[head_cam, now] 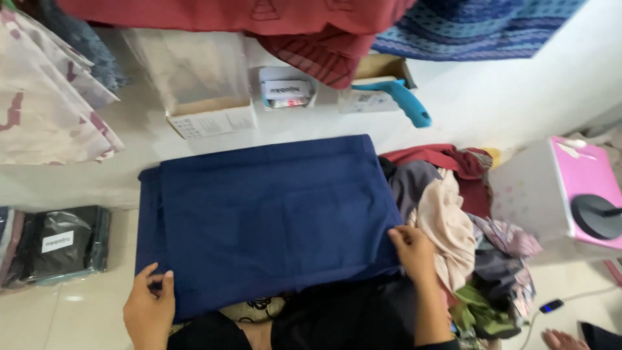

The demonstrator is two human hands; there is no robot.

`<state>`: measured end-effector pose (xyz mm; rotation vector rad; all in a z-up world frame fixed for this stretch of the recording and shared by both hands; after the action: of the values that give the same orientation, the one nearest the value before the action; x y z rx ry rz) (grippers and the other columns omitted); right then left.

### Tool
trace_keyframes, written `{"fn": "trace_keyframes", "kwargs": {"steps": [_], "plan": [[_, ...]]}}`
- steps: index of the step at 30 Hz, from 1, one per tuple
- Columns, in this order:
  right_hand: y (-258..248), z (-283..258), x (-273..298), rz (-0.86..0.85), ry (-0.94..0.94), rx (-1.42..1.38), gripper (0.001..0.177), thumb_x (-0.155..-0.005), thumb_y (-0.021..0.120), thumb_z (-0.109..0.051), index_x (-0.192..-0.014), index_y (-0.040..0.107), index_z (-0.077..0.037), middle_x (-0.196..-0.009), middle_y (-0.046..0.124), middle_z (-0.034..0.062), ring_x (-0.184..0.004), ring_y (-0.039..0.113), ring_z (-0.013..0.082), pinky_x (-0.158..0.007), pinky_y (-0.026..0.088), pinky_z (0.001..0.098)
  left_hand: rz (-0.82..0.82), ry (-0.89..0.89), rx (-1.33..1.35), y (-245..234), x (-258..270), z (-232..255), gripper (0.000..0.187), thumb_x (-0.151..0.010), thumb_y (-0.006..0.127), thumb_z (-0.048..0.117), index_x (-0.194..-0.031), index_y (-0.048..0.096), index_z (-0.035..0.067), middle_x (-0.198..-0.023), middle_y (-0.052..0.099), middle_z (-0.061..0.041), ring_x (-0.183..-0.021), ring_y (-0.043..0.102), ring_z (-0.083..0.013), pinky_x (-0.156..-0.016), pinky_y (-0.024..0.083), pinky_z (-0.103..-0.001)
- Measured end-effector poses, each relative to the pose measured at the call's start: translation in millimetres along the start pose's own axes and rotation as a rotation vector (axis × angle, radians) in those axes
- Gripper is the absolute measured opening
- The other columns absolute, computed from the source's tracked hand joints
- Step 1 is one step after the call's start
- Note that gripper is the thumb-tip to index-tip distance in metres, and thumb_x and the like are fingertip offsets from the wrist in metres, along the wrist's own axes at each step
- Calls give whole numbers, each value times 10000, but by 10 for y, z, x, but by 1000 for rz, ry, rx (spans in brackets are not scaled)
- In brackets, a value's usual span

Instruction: Smoothing, lint rolling, and folding a blue hijab on the floor in a sorting area.

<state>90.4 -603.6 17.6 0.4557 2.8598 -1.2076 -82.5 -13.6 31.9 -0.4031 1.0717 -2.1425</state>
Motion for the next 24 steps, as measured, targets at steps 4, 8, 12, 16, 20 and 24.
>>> {"fn": "trace_keyframes", "kwargs": {"steps": [4, 8, 12, 16, 20, 24], "plan": [[7, -277, 282, 175, -145, 279, 340, -765, 822, -304, -986, 738, -60, -863, 689, 99, -769, 647, 308, -723, 515, 417, -32, -22, -122, 111, 38, -103, 432, -997, 678, 322, -1336, 667, 55, -828, 769, -54, -748, 723, -259, -766, 530, -337], [120, -126, 283, 219, -128, 299, 284, -800, 796, -333, -922, 724, -87, -915, 684, 99, -866, 643, 341, -784, 472, 474, -39, 13, -191, 263, -89, -390, 365, -1010, 677, 361, -956, 762, 10, -1007, 785, -26, -797, 723, -285, -828, 529, -343], [166, -38, 206, 147, -126, 187, 185, -864, 742, -267, -799, 692, -101, -775, 655, 86, -735, 624, 321, -722, 489, 442, -180, -83, -32, 479, -253, -743, 471, -1027, 629, 428, -1186, 733, -3, -909, 746, -121, -857, 696, -287, -816, 505, -350], [-90, 115, 288, 128, -19, -111, 194, -918, 699, -236, -908, 636, -53, -767, 662, 62, -664, 594, 218, -682, 498, 342, -242, -269, 530, 336, -62, -646, 277, -1065, 682, 189, -1110, 667, -85, -859, 615, -164, -827, 637, -245, -712, 465, -357], [-14, 262, 363, 0, 228, -703, 113, -937, 693, 1, -988, 592, -4, -823, 657, 108, -650, 565, 159, -559, 538, 281, -247, -287, 551, 330, 1, -677, 249, -1048, 702, 170, -1086, 665, -73, -881, 655, -173, -835, 669, -241, -676, 462, -339], [12, 416, 426, -21, 357, -774, 294, -894, 758, 4, -1135, 591, 4, -792, 641, 104, -603, 585, 156, -563, 531, 254, -255, -323, 603, 373, 14, -723, 255, -1025, 717, 169, -1128, 633, -49, -875, 627, -155, -779, 627, -233, -617, 417, -306]]}}
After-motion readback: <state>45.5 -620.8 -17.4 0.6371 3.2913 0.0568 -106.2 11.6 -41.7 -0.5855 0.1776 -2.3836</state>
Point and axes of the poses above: each hand's wrist, its own x-axis away from the middle knuckle, its own y-axis out of the palm, z = x × y, the point moved 9 cm from there along -x, towards the middle knuckle
